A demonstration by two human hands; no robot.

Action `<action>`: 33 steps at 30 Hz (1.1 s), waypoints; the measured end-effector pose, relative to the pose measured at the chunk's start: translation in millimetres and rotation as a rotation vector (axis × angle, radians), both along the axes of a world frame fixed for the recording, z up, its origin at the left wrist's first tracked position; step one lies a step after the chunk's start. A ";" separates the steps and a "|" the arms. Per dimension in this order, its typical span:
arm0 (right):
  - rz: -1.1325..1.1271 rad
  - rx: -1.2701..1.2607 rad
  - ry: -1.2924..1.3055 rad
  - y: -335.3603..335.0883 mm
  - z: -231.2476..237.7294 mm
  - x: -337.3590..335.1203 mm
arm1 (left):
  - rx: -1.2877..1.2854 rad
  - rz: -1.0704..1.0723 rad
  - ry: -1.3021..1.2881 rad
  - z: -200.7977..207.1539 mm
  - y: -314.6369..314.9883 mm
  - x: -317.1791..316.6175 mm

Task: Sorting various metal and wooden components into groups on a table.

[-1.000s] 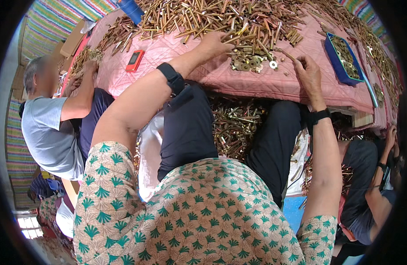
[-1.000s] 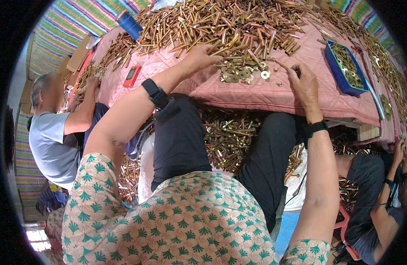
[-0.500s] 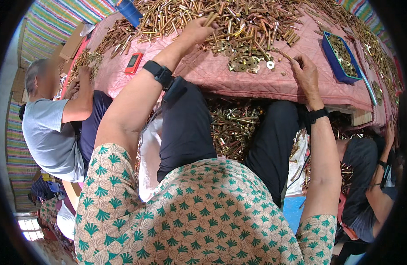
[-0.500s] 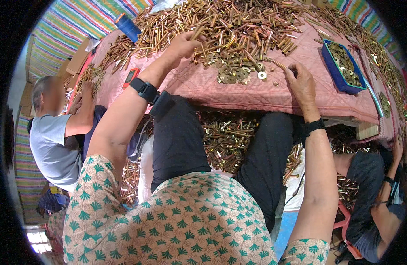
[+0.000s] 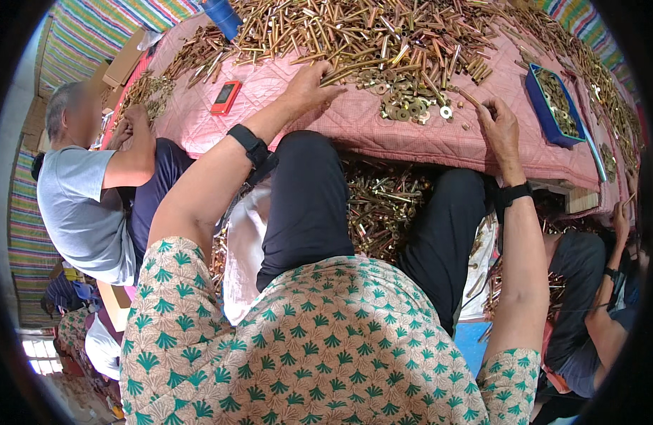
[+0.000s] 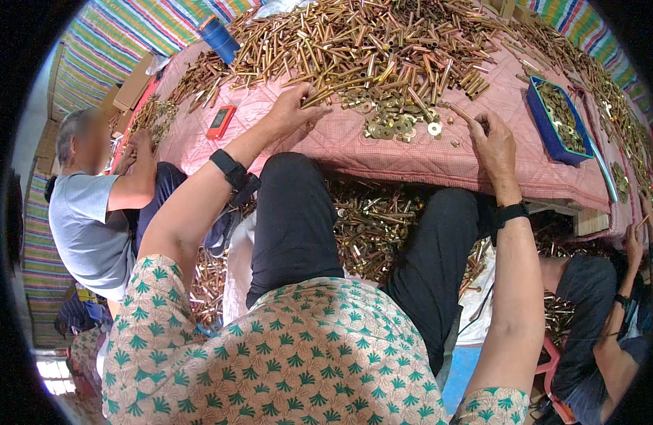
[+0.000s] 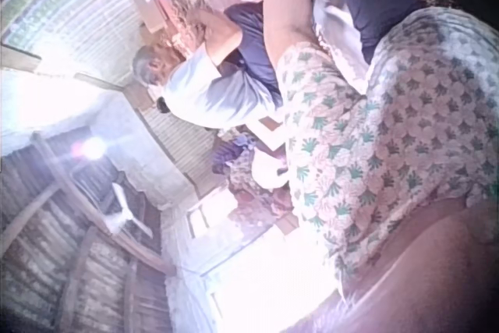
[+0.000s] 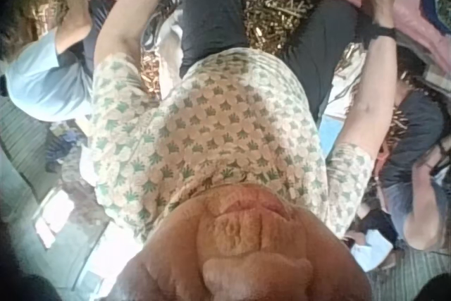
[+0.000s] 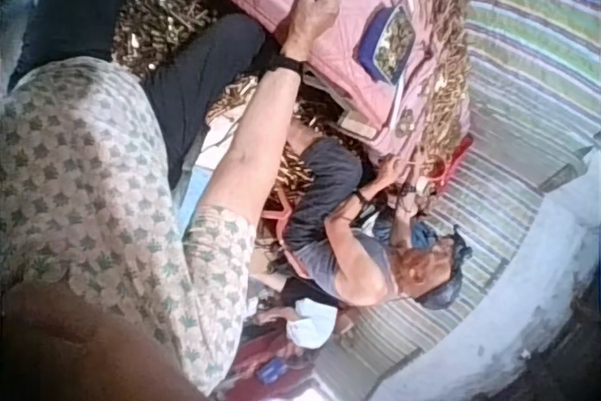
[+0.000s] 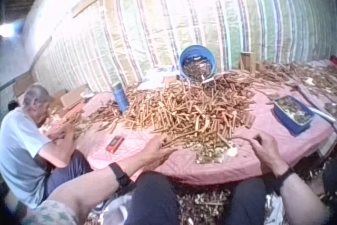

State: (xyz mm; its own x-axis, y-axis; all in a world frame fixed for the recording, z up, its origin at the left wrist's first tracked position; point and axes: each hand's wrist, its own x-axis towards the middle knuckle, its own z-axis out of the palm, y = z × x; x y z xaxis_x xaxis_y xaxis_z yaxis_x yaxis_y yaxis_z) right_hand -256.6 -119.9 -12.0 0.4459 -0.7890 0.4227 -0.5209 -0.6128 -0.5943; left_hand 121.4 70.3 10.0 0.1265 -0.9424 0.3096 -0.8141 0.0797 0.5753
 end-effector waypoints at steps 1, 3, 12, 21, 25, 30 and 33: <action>0.004 -0.003 0.001 0.2 -0.1 1.5 | -0.030 0.039 -0.050 -3.1 -3.8 0.2; -0.002 -0.030 0.007 0.3 -1.0 2.3 | -0.060 0.076 -0.099 -3.3 -8.5 2.4; -0.018 0.022 0.000 0.8 -2.0 -0.7 | 0.272 0.222 0.469 24.3 -42.3 -0.6; -0.019 0.025 0.000 3.5 2.1 2.4 | 0.151 0.104 -0.225 2.9 -73.8 -6.7; -0.016 -0.019 0.007 5.2 5.0 3.7 | 0.099 0.020 -0.251 -3.9 -69.1 -9.2; -0.037 -0.009 -0.005 5.7 2.7 3.4 | 0.176 0.050 -0.384 8.3 -64.8 -22.0; -0.029 -0.012 -0.013 1.1 -0.9 3.8 | 0.177 -0.012 -0.243 13.8 -54.1 -21.8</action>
State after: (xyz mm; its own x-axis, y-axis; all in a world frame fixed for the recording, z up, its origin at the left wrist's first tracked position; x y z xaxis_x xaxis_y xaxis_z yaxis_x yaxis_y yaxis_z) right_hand -252.8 -118.8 -13.0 0.4175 -0.7960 0.4383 -0.5304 -0.6051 -0.5937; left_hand 99.5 16.1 23.8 0.0571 -0.9855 0.1600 -0.9293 0.0061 0.3692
